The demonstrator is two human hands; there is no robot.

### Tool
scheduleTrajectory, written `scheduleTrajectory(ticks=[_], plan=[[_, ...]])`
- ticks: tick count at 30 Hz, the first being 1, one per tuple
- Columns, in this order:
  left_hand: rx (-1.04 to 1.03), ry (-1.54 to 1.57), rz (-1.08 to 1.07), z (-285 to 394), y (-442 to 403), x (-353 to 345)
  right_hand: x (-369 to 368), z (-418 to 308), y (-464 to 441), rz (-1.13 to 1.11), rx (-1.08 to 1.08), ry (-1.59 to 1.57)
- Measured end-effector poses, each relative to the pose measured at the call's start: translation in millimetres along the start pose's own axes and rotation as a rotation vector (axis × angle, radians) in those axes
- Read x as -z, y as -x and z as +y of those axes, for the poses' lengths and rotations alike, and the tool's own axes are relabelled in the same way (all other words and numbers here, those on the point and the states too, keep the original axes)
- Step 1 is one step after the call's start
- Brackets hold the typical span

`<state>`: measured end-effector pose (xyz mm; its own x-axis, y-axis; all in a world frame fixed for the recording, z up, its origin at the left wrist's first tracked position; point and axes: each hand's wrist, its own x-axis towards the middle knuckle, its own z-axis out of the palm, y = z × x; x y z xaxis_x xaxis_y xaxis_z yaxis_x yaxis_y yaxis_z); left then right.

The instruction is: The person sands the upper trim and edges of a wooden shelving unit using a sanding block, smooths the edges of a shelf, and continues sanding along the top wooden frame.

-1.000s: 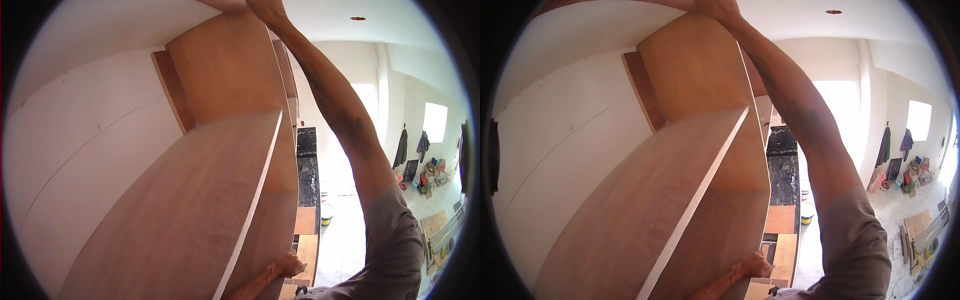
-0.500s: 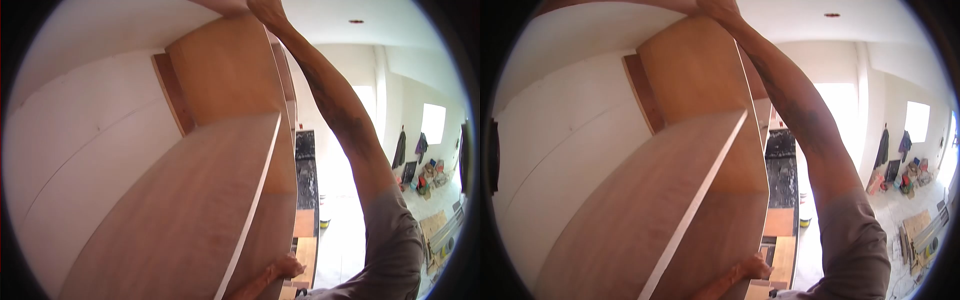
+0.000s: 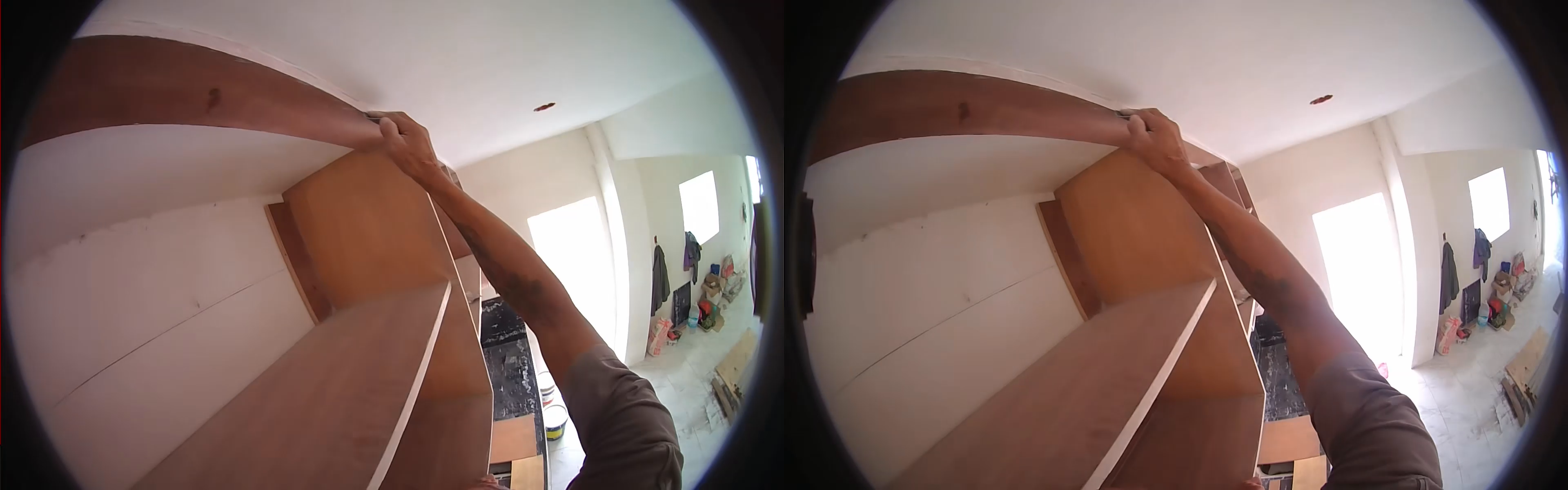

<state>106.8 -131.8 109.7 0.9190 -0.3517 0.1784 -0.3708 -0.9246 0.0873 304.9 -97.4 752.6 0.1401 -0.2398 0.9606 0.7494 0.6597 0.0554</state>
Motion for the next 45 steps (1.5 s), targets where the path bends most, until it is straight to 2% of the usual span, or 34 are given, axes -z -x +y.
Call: scheduleTrajectory(ticks=[2,5,9,12,15,19,22,25,28,30,31,33,37,40,43,45], plan=[[0.004,0.003,-0.004,0.2,2.0,-0.3,5.2,2.8,-3.0,-0.062,-0.115,0.019],[0.0,0.004,-0.015,-0.1,4.9,-0.8,9.4,-26.1,4.3,-0.024,0.042,-0.005],[0.003,0.008,-0.005,-1.5,5.8,-0.1,-0.8,-13.1,9.4,0.118,-0.067,-0.092],[-0.006,0.01,-0.008,-2.9,5.9,-0.6,-16.2,-5.2,4.4,0.136,0.116,-0.004],[-0.011,0.013,0.006,-2.8,9.2,-3.5,-12.9,1.3,-2.9,0.105,-0.119,-0.001],[-0.031,0.013,0.002,-5.3,5.6,-6.3,-7.7,-12.7,3.7,0.04,0.06,-0.022],[-0.027,0.027,-0.001,-1.3,8.9,-10.1,-3.5,7.1,-4.5,0.042,-0.187,0.043],[-0.033,0.026,-0.003,-3.0,6.8,-9.2,1.5,-8.3,-2.9,-0.035,-0.075,0.03],[-0.026,0.044,-0.004,-1.4,7.0,-9.6,-3.3,1.6,-1.9,0.048,-0.191,0.102],[0.017,0.123,0.004,-1.5,5.5,-4.3,1.7,-3.7,-8.7,-0.04,-0.207,0.083],[-0.019,0.06,-0.011,-3.3,3.7,-6.2,5.4,-8.0,-11.6,-0.082,-0.213,0.08],[-0.091,-0.055,-0.053,-3.1,3.2,-12.5,2.8,-2.0,-11.4,-0.06,-0.149,0.118],[-0.027,0.03,-0.007,-3.4,6.9,-9.8,5.7,5.7,-12.8,-0.098,-0.183,0.139],[-0.035,0.04,-0.011,2.8,3.6,-2.5,6.2,-4.6,-1.9,-0.054,-0.079,0.063],[-0.056,0.032,0.029,-0.6,4.5,-3.3,6.0,13.8,-11.5,-0.067,-0.229,0.152],[-0.061,0.013,0.009,-2.5,4.2,-9.8,9.0,-2.9,-9.1,-0.097,-0.137,0.084]])
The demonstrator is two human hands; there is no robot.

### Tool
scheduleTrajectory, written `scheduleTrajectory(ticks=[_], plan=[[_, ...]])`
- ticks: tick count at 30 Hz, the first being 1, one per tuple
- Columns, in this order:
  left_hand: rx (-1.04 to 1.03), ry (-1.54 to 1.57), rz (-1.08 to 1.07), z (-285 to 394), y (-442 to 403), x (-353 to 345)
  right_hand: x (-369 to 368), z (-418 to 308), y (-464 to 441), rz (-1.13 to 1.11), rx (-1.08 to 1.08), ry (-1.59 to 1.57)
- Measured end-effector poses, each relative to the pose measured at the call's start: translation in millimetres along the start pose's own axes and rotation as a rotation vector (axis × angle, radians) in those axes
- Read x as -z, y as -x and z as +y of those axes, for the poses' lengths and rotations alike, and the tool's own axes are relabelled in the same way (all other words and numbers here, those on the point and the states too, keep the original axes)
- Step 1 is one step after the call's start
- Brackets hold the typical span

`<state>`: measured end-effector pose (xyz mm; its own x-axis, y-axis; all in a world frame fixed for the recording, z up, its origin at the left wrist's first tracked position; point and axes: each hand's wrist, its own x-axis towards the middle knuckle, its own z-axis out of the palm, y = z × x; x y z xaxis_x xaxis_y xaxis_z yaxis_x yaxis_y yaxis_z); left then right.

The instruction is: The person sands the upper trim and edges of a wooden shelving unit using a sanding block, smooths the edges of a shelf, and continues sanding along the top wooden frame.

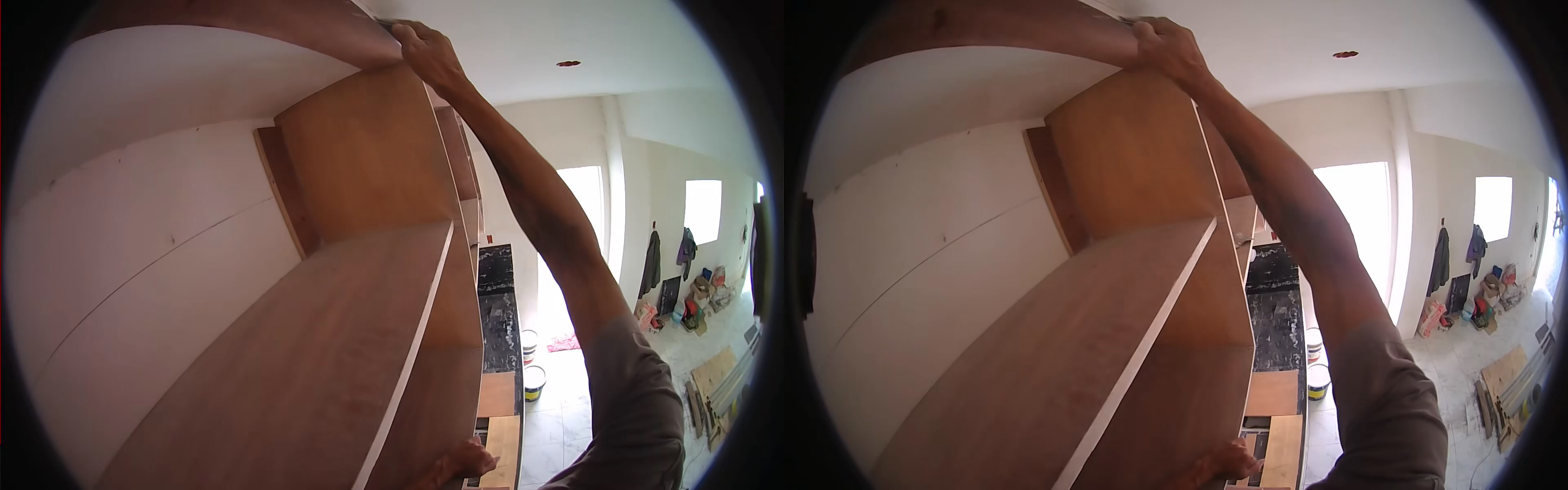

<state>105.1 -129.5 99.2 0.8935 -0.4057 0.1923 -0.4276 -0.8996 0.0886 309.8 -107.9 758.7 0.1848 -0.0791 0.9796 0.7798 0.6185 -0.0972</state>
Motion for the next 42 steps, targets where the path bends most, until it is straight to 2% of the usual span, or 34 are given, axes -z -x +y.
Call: scheduleTrajectory(ticks=[4,6,9,13,16,19,22,25,28,31,34,37,41,42], plan=[[0.06,0.041,0.024,3.9,-1.2,2.9,0.0,12.0,0.7,0.032,0.0,0.046],[0.056,0.02,0.061,3.6,-0.3,3.7,-1.5,9.9,-5.1,-0.033,-0.005,0.001],[-0.026,-0.127,0.054,6.1,0.0,0.3,-1.8,2.6,-1.9,-0.054,-0.042,-0.016],[0.014,0.006,0.039,4.5,1.2,8.9,-2.5,9.5,-8.0,-0.005,-0.015,0.117],[0.035,0.083,0.05,5.6,-2.4,9.9,1.7,-12.7,10.0,-0.028,0.054,0.009],[0.049,0.076,0.064,3.9,-3.5,12.6,0.4,-1.1,0.8,-0.041,-0.112,0.034],[0.078,0.112,0.059,3.5,-5.5,16.2,4.7,-26.7,9.3,-0.047,-0.039,0.035],[0.079,0.104,0.05,8.5,-0.5,9.2,1.7,0.9,-1.2,-0.035,-0.04,0.091],[0.052,0.092,0.064,4.3,-4.0,12.3,-5.1,5.9,-9.7,-0.032,0.181,0.032],[0.058,0.075,0.017,12.2,1.7,8.4,-4.0,16.2,-5.8,-0.038,0.116,0.064],[0.059,0.074,0.017,4.6,0.3,13.5,-15.0,46.3,-28.7,-0.083,0.502,0.605],[0.064,0.078,0.029,6.6,-4.0,13.7,-6.1,5.3,-6.6,0.007,0.287,0.065],[0.098,0.114,0.054,10.4,-2.2,17.0,-11.9,30.7,-15.4,-0.028,0.176,0.038],[0.098,0.13,0.051,11.0,-3.3,17.7,-7.5,6.8,-10.2,-0.032,0.179,0.05]])
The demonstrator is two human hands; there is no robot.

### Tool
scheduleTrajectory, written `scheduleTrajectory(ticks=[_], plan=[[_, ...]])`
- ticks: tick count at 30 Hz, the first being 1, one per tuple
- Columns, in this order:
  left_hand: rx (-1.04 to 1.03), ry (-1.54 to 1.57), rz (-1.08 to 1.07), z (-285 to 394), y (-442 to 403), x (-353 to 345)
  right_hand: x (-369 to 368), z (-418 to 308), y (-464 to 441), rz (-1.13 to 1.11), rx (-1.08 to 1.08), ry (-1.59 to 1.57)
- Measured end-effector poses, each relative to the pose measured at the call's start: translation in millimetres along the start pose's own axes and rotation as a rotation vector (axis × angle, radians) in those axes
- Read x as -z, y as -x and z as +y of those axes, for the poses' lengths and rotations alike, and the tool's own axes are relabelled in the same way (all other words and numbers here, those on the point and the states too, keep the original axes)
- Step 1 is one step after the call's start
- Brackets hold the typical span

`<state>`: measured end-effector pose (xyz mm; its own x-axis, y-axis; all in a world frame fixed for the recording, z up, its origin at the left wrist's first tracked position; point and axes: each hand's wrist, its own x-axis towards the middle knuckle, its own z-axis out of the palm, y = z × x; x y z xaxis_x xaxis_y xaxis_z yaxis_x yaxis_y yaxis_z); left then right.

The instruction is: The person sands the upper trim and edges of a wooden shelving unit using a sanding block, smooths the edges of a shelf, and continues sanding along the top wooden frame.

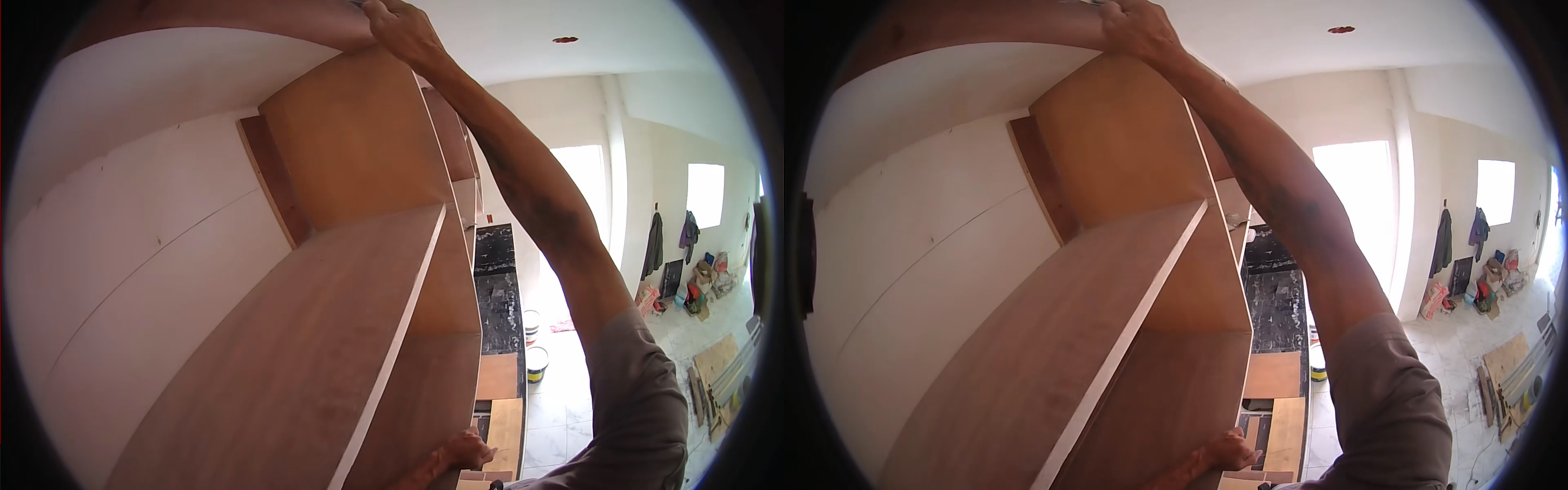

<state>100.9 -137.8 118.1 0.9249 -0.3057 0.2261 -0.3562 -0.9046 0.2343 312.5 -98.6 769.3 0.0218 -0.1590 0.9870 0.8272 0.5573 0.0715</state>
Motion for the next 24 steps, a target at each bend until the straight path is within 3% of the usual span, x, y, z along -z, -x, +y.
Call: scheduleTrajectory(ticks=[4,7,10,13,16,18,22,24], plan=[[-0.04,-0.058,-0.024,0.9,4.7,-10.9,0.8,10.0,8.5,0.039,-0.019,0.065],[-0.027,-0.031,0.001,-5.0,2.4,-8.5,-7.6,29.9,-11.7,-0.023,0.291,0.436],[-0.044,-0.037,-0.015,0.6,4.9,-7.7,-3.7,2.3,3.8,0.046,0.051,0.031],[-0.044,-0.057,-0.006,-0.8,2.8,-0.8,-16.6,52.6,-19.9,-0.025,0.331,0.466],[-0.043,0.003,0.004,-6.1,-0.1,-4.5,3.1,-16.9,1.3,0.009,0.052,0.098],[-0.057,-0.057,-0.005,-3.4,3.8,-7.9,0.6,19.9,6.9,0.022,-0.034,0.033],[-0.078,-0.079,-0.003,-10.5,-0.7,-3.2,-2.4,-0.8,-1.7,-0.003,-0.125,0.139],[-0.076,-0.074,-0.009,-2.1,1.1,-4.3,3.1,-10.5,6.1,-0.008,-0.037,0.103]])
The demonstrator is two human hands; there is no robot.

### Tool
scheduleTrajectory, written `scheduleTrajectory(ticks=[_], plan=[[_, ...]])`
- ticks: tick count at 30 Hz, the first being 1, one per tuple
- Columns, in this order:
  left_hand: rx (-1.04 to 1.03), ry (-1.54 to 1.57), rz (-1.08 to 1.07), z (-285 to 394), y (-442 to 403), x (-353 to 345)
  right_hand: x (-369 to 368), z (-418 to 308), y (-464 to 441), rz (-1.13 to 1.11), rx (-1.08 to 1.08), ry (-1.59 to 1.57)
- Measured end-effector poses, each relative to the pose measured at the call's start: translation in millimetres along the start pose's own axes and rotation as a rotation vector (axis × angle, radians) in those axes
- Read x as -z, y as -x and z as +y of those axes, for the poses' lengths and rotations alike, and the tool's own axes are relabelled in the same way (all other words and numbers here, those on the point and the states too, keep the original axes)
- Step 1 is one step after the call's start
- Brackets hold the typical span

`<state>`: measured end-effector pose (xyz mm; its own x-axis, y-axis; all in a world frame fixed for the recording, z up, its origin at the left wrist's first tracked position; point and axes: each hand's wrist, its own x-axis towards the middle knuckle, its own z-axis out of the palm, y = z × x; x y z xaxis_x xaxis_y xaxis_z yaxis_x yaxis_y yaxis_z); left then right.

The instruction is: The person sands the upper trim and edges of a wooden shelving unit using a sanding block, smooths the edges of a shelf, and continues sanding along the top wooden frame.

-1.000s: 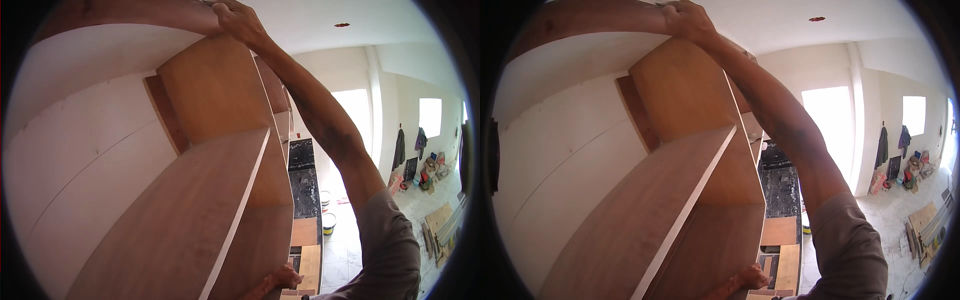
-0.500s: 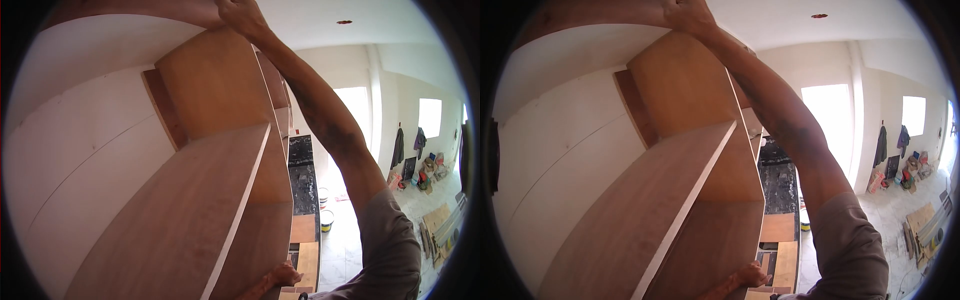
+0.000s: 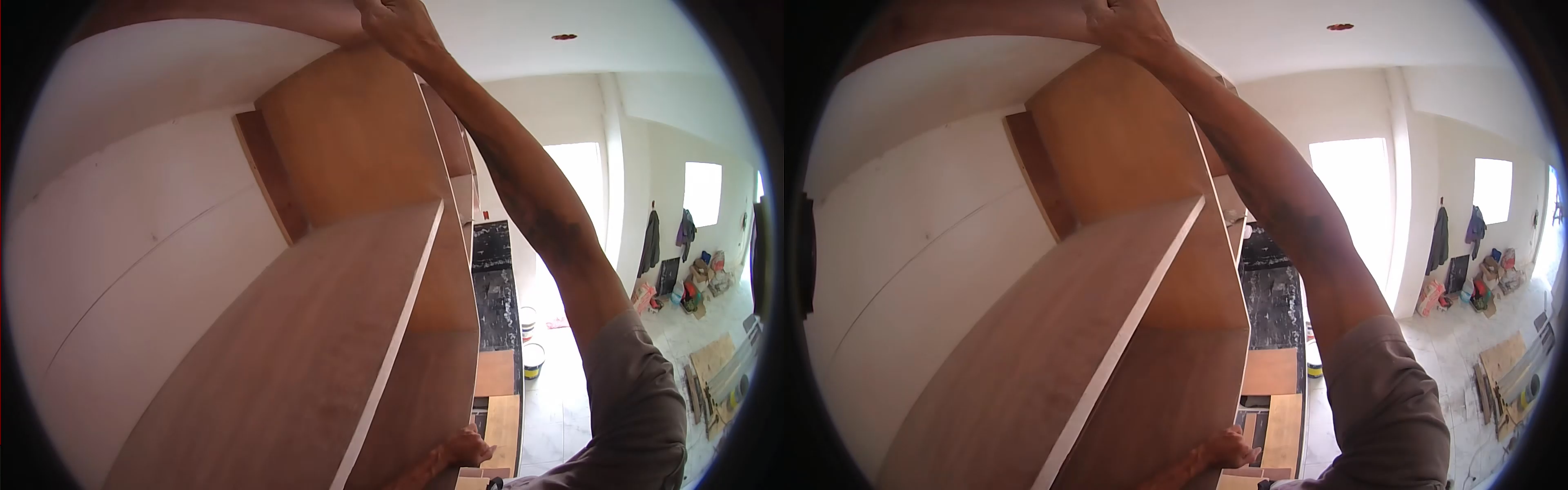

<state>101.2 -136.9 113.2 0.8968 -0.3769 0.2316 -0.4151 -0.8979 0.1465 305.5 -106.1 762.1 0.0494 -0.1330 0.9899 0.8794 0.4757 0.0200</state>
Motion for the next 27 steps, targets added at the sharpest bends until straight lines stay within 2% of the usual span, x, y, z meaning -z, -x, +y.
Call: scheduleTrajectory(ticks=[1,4,7,11,13,15,17,21,22,25,27], plan=[[0.022,0.019,-0.012,6.0,1.1,-0.7,2.1,-1.6,6.1,-0.004,0.04,-0.015],[0.097,0.041,-0.007,3.6,2.7,7.1,-22.7,10.8,18.0,-0.045,0.068,0.236],[0.162,0.101,0.008,5.9,5.9,5.2,-14.2,-17.6,22.8,-0.005,0.129,0.071],[0.201,0.156,0.052,1.6,2.4,4.2,-18.6,22.1,20.4,-0.05,-0.019,0.127],[0.2,0.156,0.036,2.7,2.5,6.3,-9.6,11.2,24.3,-0.078,-0.11,0.185],[0.201,0.144,-0.013,3.3,0.7,9.6,-2.8,-9.8,24.5,-0.203,-0.105,0.076],[0.182,0.09,-0.053,3.0,-0.2,11.0,-6.6,-24.0,29.3,-0.198,-0.074,0.014],[0.125,0.086,-0.11,5.3,-2.1,15.9,-22.0,-18.5,36.1,-0.009,0.004,0.034],[0.162,0.137,-0.074,6.2,-2.5,17.5,-25.0,-15.6,34.9,0.016,0.012,0.042],[0.196,0.032,0.052,3.9,2.5,8.5,-26.8,-17.4,33.2,0.07,0.074,0.024],[0.139,0.086,0.022,-1.7,3.5,-3.7,-34.2,-27.8,30.1,0.048,0.025,-0.009]])
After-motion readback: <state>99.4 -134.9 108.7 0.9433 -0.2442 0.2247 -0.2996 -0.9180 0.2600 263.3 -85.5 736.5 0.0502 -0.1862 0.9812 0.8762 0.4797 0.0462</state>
